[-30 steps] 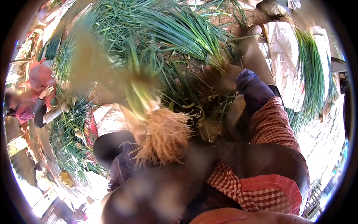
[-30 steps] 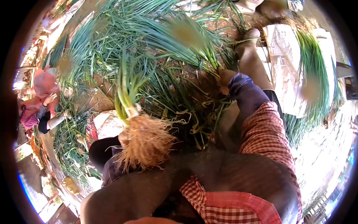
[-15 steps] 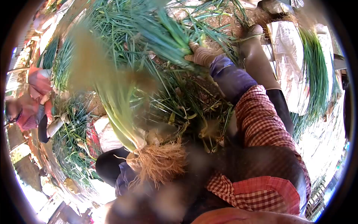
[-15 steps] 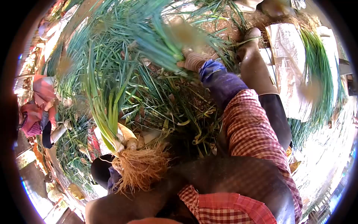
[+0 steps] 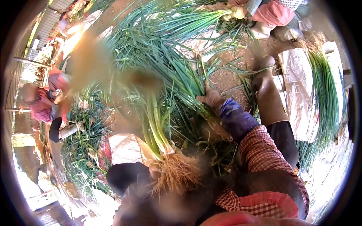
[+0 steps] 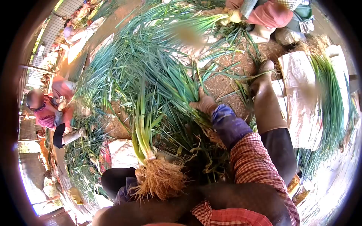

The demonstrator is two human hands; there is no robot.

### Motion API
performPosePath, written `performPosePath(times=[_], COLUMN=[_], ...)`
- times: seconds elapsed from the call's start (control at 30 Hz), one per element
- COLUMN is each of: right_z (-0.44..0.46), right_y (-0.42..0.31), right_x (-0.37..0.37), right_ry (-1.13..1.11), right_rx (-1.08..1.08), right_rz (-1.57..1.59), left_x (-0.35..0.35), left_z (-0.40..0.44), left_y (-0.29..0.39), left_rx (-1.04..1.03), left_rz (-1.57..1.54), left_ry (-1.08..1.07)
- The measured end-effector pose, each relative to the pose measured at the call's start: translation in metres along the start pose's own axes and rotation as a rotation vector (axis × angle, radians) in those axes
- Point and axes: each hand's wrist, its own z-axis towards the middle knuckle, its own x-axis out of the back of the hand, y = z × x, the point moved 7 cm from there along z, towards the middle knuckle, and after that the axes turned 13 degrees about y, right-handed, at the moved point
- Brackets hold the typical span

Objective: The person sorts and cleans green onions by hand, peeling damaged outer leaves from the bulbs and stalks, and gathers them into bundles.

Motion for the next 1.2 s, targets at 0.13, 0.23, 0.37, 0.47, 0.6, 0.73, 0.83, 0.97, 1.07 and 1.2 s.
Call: performPosePath(times=[0.13,0.23,0.37,0.47,0.6,0.73,0.83,0.97,1.07,1.2], right_z=[-0.031,-0.062,-0.085,-0.165,-0.2,-0.213,-0.227,-0.205,-0.204,-0.209], right_y=[0.024,-0.004,-0.04,-0.111,-0.156,-0.137,-0.128,-0.06,-0.056,-0.059], right_x=[0.015,0.072,0.059,0.017,0.008,-0.004,-0.006,-0.051,-0.057,-0.028], right_ry=[-0.184,-0.059,-0.173,-0.572,-0.396,-0.24,-0.09,0.015,-0.11,-0.307], right_rx=[-0.037,0.091,-0.005,-0.268,-0.049,-0.163,-0.221,-0.048,0.281,0.37], right_rz=[-0.363,-0.726,0.147,0.759,0.704,0.688,0.716,0.503,0.152,-0.428], left_x=[-0.01,-0.015,-0.017,-0.001,0.025,0.036,0.053,0.056,0.046,0.045], left_z=[0.0,0.005,0.008,0.005,0.013,0.01,0.019,0.007,-0.001,-0.003], left_y=[0.0,0.012,0.02,0.014,-0.001,-0.009,-0.013,0.009,0.014,0.012], left_rx=[-0.008,-0.048,-0.08,-0.089,-0.081,-0.154,-0.122,-0.207,-0.227,-0.234], left_rz=[0.023,0.005,-0.007,0.02,-0.09,-0.3,-0.212,-0.182,-0.157,-0.154], left_ry=[-0.077,-0.156,-0.291,-0.145,-0.099,0.015,-0.146,-0.076,-0.072,-0.08])
